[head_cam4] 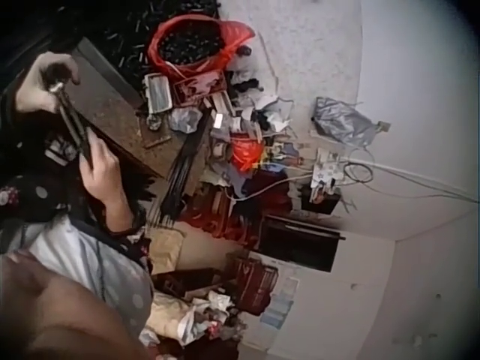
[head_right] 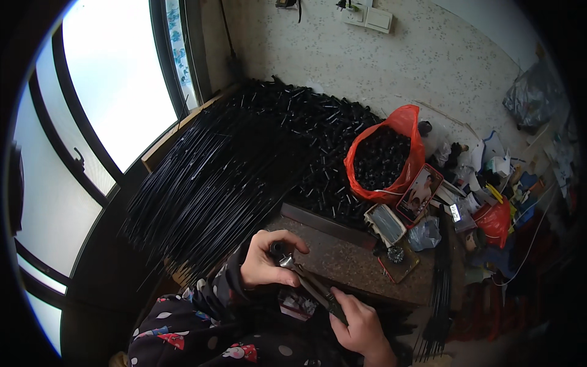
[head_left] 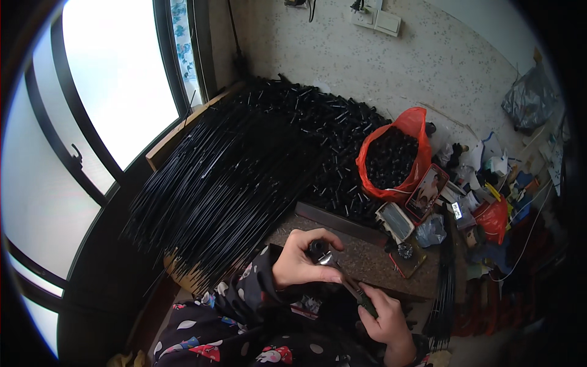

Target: Assembling small plastic connectors onto black wires and crimping them using pliers.

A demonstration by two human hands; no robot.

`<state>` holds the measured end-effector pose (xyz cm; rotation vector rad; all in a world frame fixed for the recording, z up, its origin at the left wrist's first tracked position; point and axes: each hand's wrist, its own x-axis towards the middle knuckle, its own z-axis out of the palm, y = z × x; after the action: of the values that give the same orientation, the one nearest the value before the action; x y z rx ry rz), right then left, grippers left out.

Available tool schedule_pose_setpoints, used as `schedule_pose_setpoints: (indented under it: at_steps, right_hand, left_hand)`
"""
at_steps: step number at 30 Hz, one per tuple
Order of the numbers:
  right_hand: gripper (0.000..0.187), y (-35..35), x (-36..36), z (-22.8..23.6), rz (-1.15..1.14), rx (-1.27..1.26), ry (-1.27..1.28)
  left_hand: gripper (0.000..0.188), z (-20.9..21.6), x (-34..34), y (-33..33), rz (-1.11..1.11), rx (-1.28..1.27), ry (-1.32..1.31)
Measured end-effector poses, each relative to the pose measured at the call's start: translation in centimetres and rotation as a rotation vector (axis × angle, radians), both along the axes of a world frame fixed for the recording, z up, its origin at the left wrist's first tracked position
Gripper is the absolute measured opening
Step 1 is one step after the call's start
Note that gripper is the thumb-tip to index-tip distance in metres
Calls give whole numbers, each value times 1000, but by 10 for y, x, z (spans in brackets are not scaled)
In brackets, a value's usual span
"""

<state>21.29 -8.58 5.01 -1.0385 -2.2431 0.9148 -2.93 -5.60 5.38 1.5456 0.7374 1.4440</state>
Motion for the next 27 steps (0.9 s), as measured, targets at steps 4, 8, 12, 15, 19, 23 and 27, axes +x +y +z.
schedule_pose_setpoints:
  at_steps: [4,8,12,15,19,23,27]
  right_hand:
    - [29,-11,10,-44,474,-1516,696]
    - [55,1,-10,-25,54,-461,39]
    - [54,10,-4,-21,-266,689,-77]
    - [38,-14,-7,-31,-67,165,10]
    - [37,-18,-3,-42,211,-812,409]
    - [56,-1,10,-25,348,-1154,519]
    - [47,-16,8,-47,192,-1020,502]
  left_hand:
    - [53,3,14,8,-112,91,66]
    - [50,-1,12,7,-48,21,69]
    - [46,-6,10,10,-64,111,6]
    - [41,-4,9,12,-108,49,-11]
    - [32,-2,17,6,-22,-1,130]
    - [26,-4,20,3,37,-42,102]
    - [21,-12,34,7,70,-96,63]
